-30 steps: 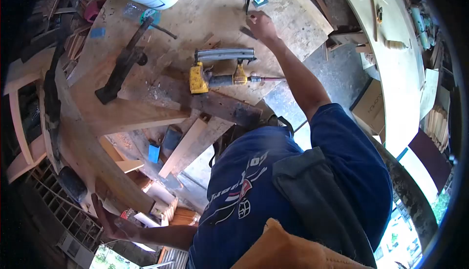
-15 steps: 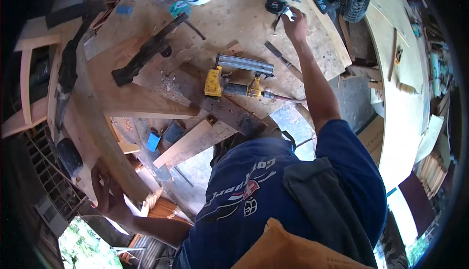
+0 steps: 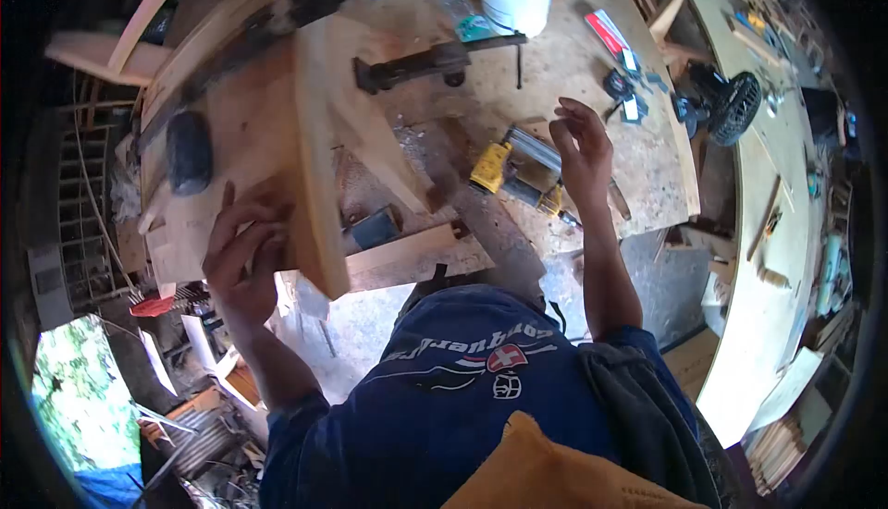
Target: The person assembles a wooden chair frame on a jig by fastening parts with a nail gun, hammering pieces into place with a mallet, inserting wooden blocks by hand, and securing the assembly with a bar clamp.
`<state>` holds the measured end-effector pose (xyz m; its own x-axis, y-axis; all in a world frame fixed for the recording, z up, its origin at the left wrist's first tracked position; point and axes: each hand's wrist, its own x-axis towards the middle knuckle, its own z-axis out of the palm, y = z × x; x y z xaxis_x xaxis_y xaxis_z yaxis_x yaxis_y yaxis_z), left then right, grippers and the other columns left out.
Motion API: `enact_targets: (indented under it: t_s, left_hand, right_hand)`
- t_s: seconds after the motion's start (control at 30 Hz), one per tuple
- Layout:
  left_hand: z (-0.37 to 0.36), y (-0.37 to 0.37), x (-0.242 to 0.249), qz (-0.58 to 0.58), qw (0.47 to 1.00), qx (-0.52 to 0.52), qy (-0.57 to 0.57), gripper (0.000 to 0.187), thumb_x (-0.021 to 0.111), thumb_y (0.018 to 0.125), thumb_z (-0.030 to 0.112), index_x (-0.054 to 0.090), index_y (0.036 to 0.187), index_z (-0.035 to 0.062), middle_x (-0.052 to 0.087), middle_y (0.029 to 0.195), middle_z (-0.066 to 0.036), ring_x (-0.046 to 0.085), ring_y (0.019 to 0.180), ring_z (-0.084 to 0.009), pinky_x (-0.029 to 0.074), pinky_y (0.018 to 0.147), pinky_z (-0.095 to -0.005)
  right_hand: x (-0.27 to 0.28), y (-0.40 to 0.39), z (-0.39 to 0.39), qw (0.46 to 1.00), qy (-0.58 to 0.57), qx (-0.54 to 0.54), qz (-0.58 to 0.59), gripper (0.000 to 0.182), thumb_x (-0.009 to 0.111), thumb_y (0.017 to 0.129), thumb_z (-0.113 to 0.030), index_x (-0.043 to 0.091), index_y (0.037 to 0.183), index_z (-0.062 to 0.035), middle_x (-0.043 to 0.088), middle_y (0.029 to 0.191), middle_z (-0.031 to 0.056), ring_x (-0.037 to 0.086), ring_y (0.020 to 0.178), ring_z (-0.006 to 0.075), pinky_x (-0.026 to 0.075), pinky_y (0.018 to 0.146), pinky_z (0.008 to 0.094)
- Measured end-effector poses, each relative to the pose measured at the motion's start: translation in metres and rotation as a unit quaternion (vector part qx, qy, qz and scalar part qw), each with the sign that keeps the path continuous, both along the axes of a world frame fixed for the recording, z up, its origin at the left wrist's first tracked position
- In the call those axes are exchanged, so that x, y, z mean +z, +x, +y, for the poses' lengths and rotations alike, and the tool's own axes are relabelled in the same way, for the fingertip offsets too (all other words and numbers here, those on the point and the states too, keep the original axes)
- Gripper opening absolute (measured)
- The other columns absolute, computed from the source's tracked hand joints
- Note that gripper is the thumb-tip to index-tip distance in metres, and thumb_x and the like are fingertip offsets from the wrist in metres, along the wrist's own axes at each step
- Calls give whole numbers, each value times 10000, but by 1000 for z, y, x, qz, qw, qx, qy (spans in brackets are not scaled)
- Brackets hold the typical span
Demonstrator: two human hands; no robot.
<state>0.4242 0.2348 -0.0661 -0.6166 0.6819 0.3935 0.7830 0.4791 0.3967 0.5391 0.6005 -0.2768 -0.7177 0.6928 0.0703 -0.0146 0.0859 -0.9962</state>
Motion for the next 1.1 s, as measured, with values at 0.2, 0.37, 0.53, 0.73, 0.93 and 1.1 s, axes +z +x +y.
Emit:
enact_targets:
  t_s: [0.2, 0.37, 0.53, 0.73, 0.93, 1.1]
  left_hand:
    - [-14, -10, 6, -51, 991, -89, 91, 155, 705, 770, -27, 675, 920, -7, 661, 1098, -134, 661, 1057, -309, 517, 970, -441]
    - [-22, -25, 40, 22, 967, -220, 128, 114, 697, 787, 5, 693, 897, 38, 672, 1091, -109, 662, 1019, -310, 545, 859, -406]
    - [-26, -79, 90, -2, 950, -289, 116, 225, 733, 843, 26, 719, 1067, 27, 695, 1087, -112, 691, 964, -201, 566, 831, -320]
    - [-23, -148, 146, -111, 946, -276, 129, 184, 756, 889, 191, 778, 934, 14, 760, 851, -98, 662, 724, -70, 522, 626, -278]
    - [10, -242, 126, -126, 946, -284, 94, 256, 719, 906, 151, 711, 1115, 3, 712, 1074, -130, 679, 941, -177, 539, 833, -314]
    - [48, -324, 57, 23, 955, -295, -30, 328, 673, 937, 248, 681, 1156, 5, 694, 1131, -178, 672, 1046, -281, 519, 920, -383]
  right_hand:
    - [95, 4, -87, 980, 86, 105, 144, 263, 605, 877, 100, 609, 1129, 27, 636, 1148, 118, 623, 1011, 164, 513, 884, 299]
    - [168, -10, -148, 943, 166, 207, 203, 341, 632, 830, 150, 603, 1158, 60, 639, 1140, 150, 615, 983, 189, 507, 886, 313]
    - [257, -67, -193, 863, 376, 228, 250, 283, 670, 863, 123, 630, 1139, 74, 659, 1088, 147, 635, 992, 223, 523, 893, 326]
    - [311, -135, -215, 917, 230, 209, 251, 276, 656, 877, 118, 659, 1148, 66, 692, 1085, 128, 679, 972, 177, 571, 880, 310]
    - [315, -196, -188, 936, 287, 163, 122, 219, 664, 902, 30, 691, 1117, 60, 712, 1048, 115, 690, 925, 163, 574, 849, 276]
    - [265, -255, -113, 871, 462, 166, 22, 187, 655, 903, -8, 715, 1071, 46, 718, 1032, 109, 692, 841, 129, 588, 738, 277]
